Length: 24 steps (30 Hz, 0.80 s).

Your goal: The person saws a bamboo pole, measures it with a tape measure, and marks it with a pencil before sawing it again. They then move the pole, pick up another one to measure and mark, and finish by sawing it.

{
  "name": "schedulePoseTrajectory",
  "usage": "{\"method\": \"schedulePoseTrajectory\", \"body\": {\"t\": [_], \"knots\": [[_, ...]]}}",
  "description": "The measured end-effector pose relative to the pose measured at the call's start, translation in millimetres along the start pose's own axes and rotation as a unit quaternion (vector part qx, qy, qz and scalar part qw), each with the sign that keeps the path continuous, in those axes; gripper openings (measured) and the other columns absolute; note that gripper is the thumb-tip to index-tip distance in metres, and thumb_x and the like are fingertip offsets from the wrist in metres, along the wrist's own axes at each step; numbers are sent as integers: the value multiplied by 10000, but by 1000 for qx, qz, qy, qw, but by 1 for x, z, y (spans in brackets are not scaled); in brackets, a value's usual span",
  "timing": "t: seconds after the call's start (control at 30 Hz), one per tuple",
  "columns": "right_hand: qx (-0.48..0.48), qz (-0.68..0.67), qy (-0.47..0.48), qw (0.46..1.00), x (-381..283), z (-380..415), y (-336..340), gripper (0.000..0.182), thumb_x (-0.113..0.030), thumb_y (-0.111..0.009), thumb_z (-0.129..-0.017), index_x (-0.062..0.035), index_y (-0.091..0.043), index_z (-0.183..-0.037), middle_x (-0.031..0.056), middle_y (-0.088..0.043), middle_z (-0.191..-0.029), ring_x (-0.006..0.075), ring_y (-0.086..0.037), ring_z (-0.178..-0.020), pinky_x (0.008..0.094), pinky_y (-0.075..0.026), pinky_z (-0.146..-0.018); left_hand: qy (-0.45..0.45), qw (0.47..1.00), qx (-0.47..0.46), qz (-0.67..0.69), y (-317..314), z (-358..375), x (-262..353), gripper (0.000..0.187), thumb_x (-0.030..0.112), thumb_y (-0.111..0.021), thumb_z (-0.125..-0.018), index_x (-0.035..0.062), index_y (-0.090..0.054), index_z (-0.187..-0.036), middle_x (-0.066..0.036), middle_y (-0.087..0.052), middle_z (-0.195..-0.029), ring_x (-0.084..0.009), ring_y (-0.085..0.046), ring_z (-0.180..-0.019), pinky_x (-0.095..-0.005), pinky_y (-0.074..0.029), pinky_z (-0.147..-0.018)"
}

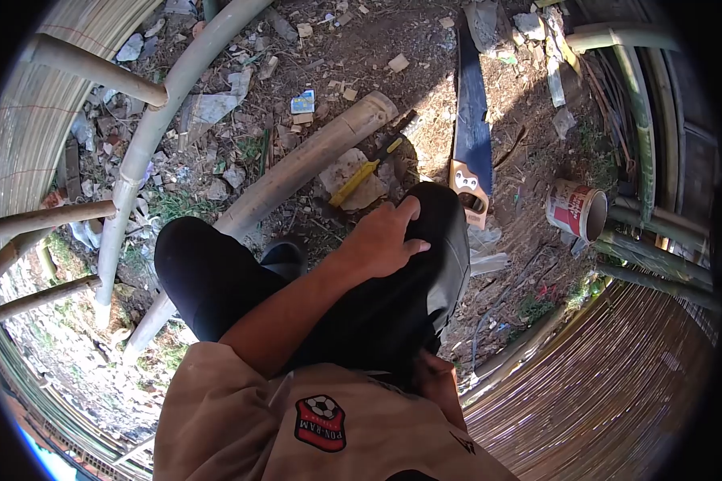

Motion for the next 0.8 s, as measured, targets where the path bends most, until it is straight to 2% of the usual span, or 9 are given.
{"method": "schedulePoseTrajectory", "body": {"t": [0.07,0.17,0.3,0.4,0.5,0.57,0.63,0.7,0.8], "knots": [[3,207,162,965,-8,-7,-5,140,-30,-754,-863,0,-771,-999,43,-759,-798,87,-645,-691,319,-522,-620,21,999,-39,12,-2,-1,2,517,300,-812,-911,40,-479,-1209,-271,-654,-1046,-482,-670,-1003,-551,-497,-893],[70,152,145,975,-10,-12,-19,104,-55,-774,-839,3,-766,-924,71,-778,-806,98,-674,-705,320,-521,-625,63,997,-47,25,-10,1,0,500,221,-771,-944,12,-412,-1222,-295,-663,-1018,-512,-670,-1019,-571,-478,-873],[83,205,143,965,3,-14,-20,105,-78,-798,-830,-4,-769,-897,92,-781,-795,110,-695,-720,323,-527,-628,48,995,-78,33,-12,2,-2,458,155,-724,-972,1,-376,-1226,-330,-659,-1035,-538,-654,-1054,-585,-460,-870],[121,92,155,976,-13,-2,-26,80,-59,-736,-778,7,-692,-788,121,-695,-669,132,-634,-602,354,-498,-568,42,995,-75,43,-9,6,-2,456,148,-720,-974,8,-377,-1240,-333,-656,-1036,-540,-653,-1048,-584,-458,-869],[108,84,143,980,-38,16,-5,157,-137,-816,-869,-5,-730,-864,-24,-612,-668,45,-498,-650,282,-415,-576,27,998,-56,22,-3,7,-5,475,166,-736,-967,25,-392,-1262,-310,-663,-1024,-516,-666,-1024,-566,-468,-859],[127,79,199,968,-40,21,26,198,-164,-832,-872,1,-722,-888,-41,-590,-693,45,-460,-649,255,-379,-589,14,999,-45,5,1,8,-6,483,182,-750,-962,37,-408,-1271,-287,-670,-1011,-492,-680,-996,-549,-479,-851],[110,-10,171,979,-12,22,70,176,-142,-838,-864,-17,-755,-957,-45,-649,-842,53,-510,-747,254,-416,-668,8,999,-25,-23,12,6,-1,446,212,-780,-946,50,-488,-1242,-224,-683,-985,-408,-696,-899,-492,-505,-831],[137,-133,154,969,26,19,107,260,-168,-842,-911,-4,-748,-1088,-8,-685,-904,65,-554,-770,248,-446,-710,22,999,-36,-12,17,1,-2,424,201,-785,-935,29,-512,-1211,-232,-691,-1002,-418,-700,-930,-501,-512,-830],[74,-318,116,938,83,4,166,283,-226,-765,-983,-8,-729,-1158,54,-758,-1006,131,-695,-893,310,-572,-838,39,998,-36,17,31,-2,5,384,197,-791,-923,9,-559,-1165,-224,-703,-987,-397,-707,-920,-486,-525,-823]]}}
Point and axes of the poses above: each hand's wrist, its own z-axis away from the middle knuckle, its own y-axis out of the back of the hand, x = y × z, the point moved 4 cm from there along -z, towards the middle knuckle
